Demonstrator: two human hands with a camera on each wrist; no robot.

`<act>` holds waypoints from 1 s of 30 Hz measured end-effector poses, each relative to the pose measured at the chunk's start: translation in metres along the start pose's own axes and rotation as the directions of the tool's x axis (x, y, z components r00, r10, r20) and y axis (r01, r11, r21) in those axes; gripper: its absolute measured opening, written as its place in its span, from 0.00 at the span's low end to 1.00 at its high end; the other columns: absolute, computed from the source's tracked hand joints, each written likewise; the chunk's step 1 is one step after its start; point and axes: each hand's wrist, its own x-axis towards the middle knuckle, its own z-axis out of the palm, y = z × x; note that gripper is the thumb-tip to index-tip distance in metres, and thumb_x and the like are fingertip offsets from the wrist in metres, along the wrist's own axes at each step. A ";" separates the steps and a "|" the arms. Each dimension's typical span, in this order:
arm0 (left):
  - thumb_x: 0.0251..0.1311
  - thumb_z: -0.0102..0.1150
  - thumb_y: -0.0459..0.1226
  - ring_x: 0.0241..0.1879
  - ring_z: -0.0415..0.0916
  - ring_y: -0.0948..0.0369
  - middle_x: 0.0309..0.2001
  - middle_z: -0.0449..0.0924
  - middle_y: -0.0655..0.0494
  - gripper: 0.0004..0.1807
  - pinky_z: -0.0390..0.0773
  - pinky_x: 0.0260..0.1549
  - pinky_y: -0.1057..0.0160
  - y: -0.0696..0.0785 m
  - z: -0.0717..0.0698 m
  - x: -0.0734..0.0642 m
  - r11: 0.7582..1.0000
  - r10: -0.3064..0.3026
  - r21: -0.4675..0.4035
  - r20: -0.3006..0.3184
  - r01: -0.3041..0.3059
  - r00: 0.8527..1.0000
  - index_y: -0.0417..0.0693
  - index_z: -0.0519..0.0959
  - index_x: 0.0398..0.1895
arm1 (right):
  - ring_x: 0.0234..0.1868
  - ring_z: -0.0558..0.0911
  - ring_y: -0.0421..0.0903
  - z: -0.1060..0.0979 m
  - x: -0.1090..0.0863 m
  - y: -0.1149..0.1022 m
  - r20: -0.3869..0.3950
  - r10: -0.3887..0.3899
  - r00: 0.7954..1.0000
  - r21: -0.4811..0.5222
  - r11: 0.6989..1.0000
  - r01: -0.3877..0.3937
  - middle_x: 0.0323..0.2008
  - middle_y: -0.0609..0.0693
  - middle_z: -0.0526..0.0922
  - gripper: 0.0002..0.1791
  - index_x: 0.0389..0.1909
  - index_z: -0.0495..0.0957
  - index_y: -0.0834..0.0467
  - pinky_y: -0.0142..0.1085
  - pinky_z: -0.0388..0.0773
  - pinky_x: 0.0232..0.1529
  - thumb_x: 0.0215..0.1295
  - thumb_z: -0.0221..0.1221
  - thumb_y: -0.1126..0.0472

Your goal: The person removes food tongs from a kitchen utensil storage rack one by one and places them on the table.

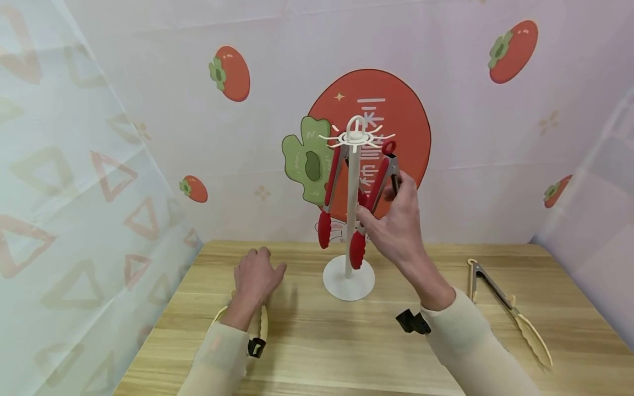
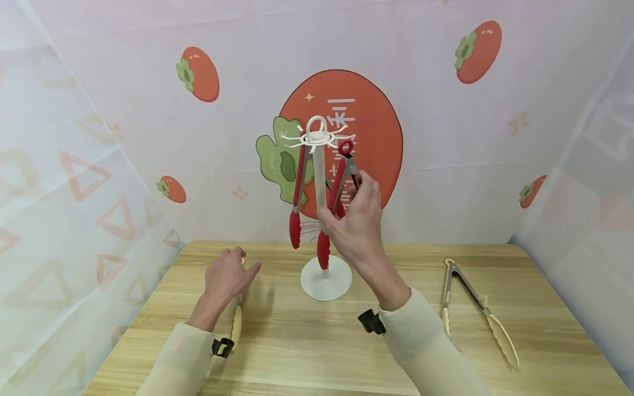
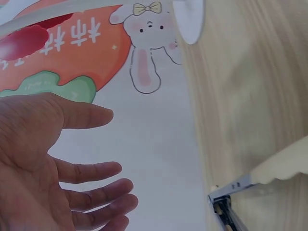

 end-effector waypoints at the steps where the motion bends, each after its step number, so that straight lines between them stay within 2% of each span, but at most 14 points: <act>1: 0.63 0.65 0.50 0.38 0.77 0.42 0.41 0.79 0.39 0.27 0.77 0.34 0.43 0.001 -0.001 0.001 1.000 0.009 -0.014 -0.011 -0.010 1.000 0.32 0.80 0.49 | 0.52 0.69 0.53 -0.001 -0.001 0.000 -0.002 0.000 1.000 -0.004 1.000 0.000 0.52 0.61 0.67 0.44 0.71 0.55 0.64 0.46 0.74 0.42 0.58 0.70 0.65; 10: 0.66 0.64 0.49 0.43 0.76 0.45 0.45 0.78 0.41 0.26 0.77 0.38 0.48 0.017 -0.015 0.015 0.978 0.121 -0.159 -0.077 -0.132 0.990 0.35 0.79 0.55 | 0.48 0.68 0.53 -0.011 -0.008 0.004 -0.008 0.009 1.000 -0.014 1.000 -0.009 0.47 0.60 0.67 0.42 0.70 0.56 0.65 0.44 0.73 0.35 0.57 0.68 0.66; 14: 0.66 0.62 0.49 0.42 0.75 0.47 0.45 0.77 0.43 0.25 0.76 0.39 0.48 0.024 -0.021 0.020 0.966 0.136 -0.206 -0.093 -0.153 0.986 0.38 0.79 0.55 | 0.48 0.69 0.54 -0.015 -0.013 0.006 0.004 0.036 0.999 -0.019 0.999 -0.036 0.48 0.59 0.67 0.43 0.71 0.55 0.64 0.43 0.75 0.33 0.58 0.67 0.66; 21: 0.66 0.63 0.48 0.42 0.75 0.49 0.44 0.77 0.45 0.23 0.76 0.40 0.50 0.032 -0.028 0.026 0.944 0.174 -0.266 -0.103 -0.196 0.979 0.39 0.79 0.55 | 0.48 0.69 0.53 -0.019 -0.022 0.014 0.015 0.050 0.999 -0.059 0.997 -0.049 0.48 0.60 0.67 0.43 0.70 0.56 0.65 0.46 0.73 0.37 0.57 0.69 0.66; 30: 0.66 0.63 0.45 0.47 0.74 0.48 0.46 0.77 0.44 0.23 0.75 0.47 0.48 0.040 -0.035 0.029 0.915 0.180 -0.347 -0.102 -0.205 0.978 0.39 0.78 0.57 | 0.50 0.69 0.55 -0.027 -0.038 0.028 0.056 0.128 0.990 -0.112 0.986 -0.121 0.50 0.61 0.67 0.44 0.70 0.56 0.67 0.49 0.74 0.43 0.55 0.68 0.66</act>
